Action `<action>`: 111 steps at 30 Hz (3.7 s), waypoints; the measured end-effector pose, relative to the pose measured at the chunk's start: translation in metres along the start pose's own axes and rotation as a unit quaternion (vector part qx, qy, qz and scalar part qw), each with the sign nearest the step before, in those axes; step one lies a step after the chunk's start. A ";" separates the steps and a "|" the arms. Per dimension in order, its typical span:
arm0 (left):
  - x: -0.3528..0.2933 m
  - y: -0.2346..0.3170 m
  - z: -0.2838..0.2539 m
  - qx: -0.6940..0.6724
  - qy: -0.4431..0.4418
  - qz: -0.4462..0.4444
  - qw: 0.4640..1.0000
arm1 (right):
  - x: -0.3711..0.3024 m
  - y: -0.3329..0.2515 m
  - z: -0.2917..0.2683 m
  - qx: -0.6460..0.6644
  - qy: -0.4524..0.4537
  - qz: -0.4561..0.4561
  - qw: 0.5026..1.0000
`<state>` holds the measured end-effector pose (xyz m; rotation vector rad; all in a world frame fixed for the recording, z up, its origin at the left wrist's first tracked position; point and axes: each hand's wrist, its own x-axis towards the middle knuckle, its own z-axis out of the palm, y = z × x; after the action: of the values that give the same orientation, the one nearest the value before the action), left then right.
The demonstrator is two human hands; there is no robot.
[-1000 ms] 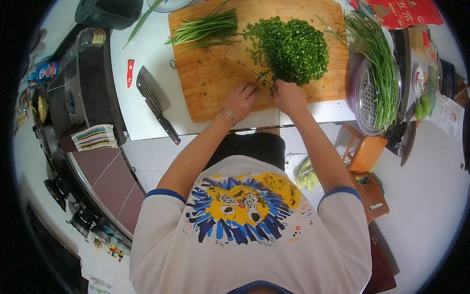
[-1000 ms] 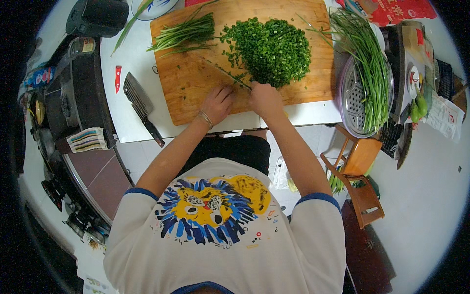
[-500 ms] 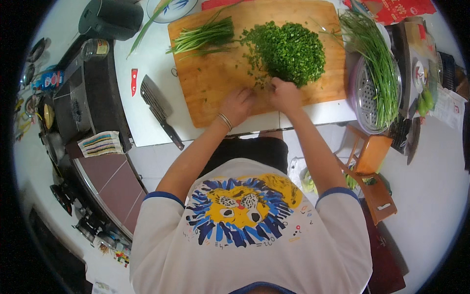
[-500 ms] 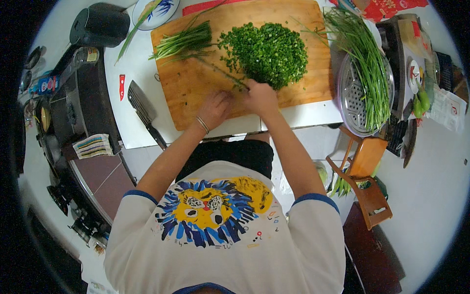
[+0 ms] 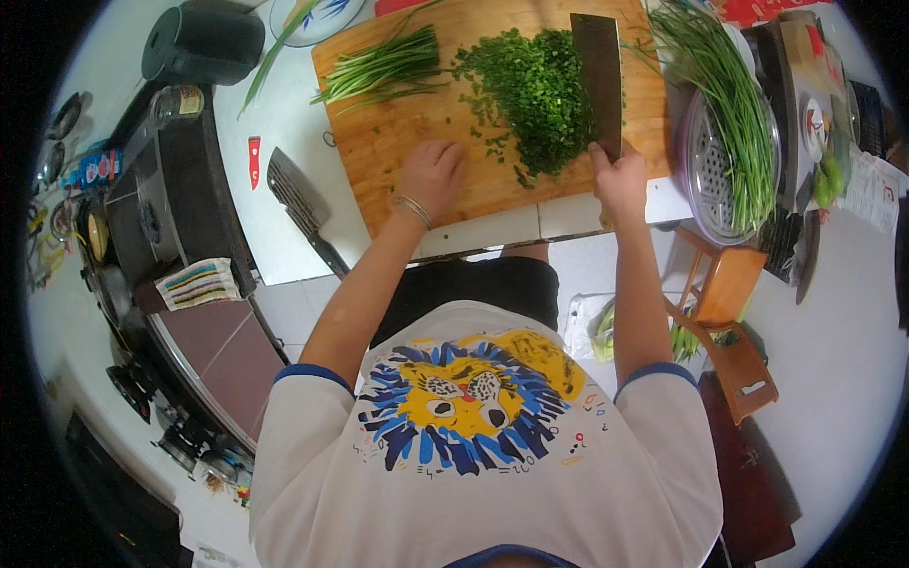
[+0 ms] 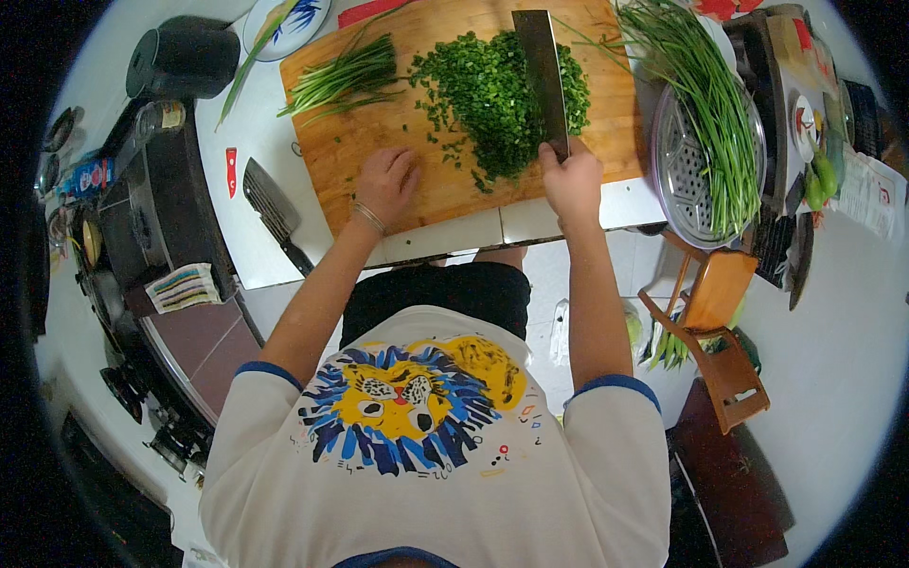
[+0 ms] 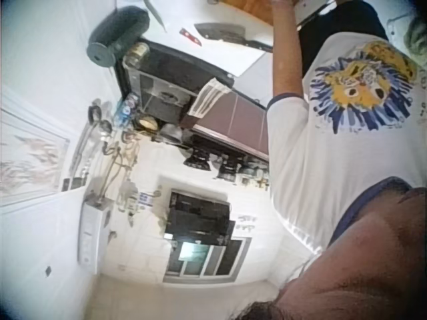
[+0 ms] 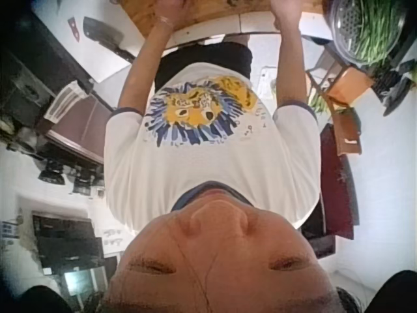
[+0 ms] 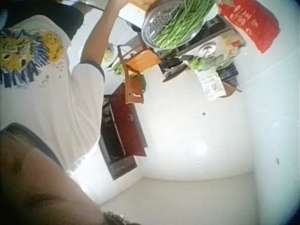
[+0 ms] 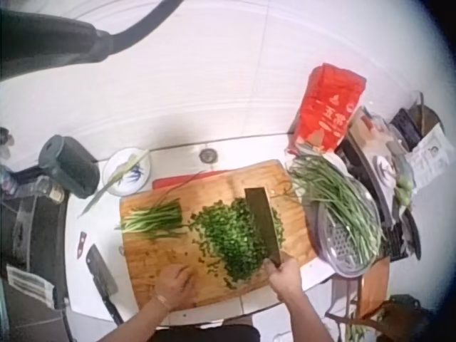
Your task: The person chops green onions on a wooden cutting board using a cleaver. They gather the chopped pieces into a pile, then take more green onions from a colander, trim the ends, and continue chopping them into small pieces.
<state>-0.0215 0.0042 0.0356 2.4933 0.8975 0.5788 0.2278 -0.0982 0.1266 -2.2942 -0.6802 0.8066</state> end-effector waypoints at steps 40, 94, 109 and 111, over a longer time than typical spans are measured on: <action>0.166 -0.140 -0.064 0.130 -0.028 -0.208 0.969 | 0.005 0.012 0.028 -0.123 -0.199 -0.107 0.966; 0.080 -0.101 -0.017 -0.090 -0.204 -0.242 0.944 | -0.027 0.025 0.035 -0.040 -0.181 -0.050 0.981; 0.045 -0.084 -0.119 -0.286 -0.068 -0.226 0.929 | -0.026 0.015 0.037 -0.045 -0.184 -0.025 0.982; 0.042 -0.072 -0.119 -0.284 -0.076 -0.253 0.922 | -0.024 0.018 0.040 -0.044 -0.180 -0.034 0.982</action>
<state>-0.0885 0.1119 0.1060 1.6752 1.0752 0.3873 0.1891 -0.1105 0.0985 -2.2084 -0.9639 1.1966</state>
